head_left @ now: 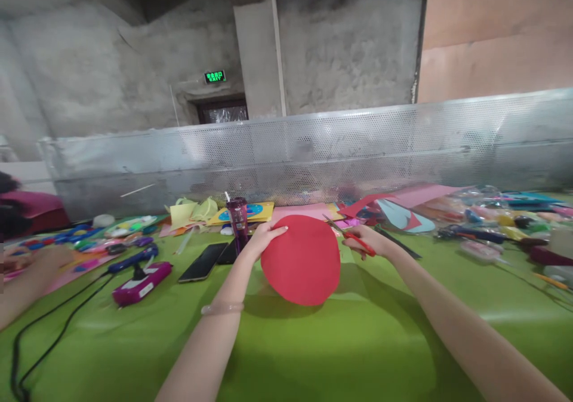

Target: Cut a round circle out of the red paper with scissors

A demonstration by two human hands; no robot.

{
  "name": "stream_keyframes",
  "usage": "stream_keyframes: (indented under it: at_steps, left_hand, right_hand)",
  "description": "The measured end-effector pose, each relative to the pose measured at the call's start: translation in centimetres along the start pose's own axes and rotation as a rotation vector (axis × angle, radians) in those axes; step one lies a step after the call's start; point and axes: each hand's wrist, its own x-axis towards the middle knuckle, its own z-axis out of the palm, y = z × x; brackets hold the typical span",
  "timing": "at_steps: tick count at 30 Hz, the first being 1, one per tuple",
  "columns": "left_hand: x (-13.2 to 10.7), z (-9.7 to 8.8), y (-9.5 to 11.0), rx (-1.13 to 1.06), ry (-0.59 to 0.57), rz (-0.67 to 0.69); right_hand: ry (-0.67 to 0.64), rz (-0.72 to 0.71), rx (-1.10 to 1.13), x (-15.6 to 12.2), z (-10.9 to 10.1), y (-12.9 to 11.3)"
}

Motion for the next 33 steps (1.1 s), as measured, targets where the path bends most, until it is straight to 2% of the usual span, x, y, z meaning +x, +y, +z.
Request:
stream_keyframes:
  at_steps: [12,33]
  left_hand:
    - [0.13,-0.06,-0.2,-0.012,-0.043,-0.015]
    - [-0.04,0.1,-0.14,0.023,-0.041,0.0]
  right_hand:
    - [-0.047,-0.041,-0.021,0.17,0.12,0.43]
    - [-0.039,-0.033,-0.043,0.0,0.15,0.06]
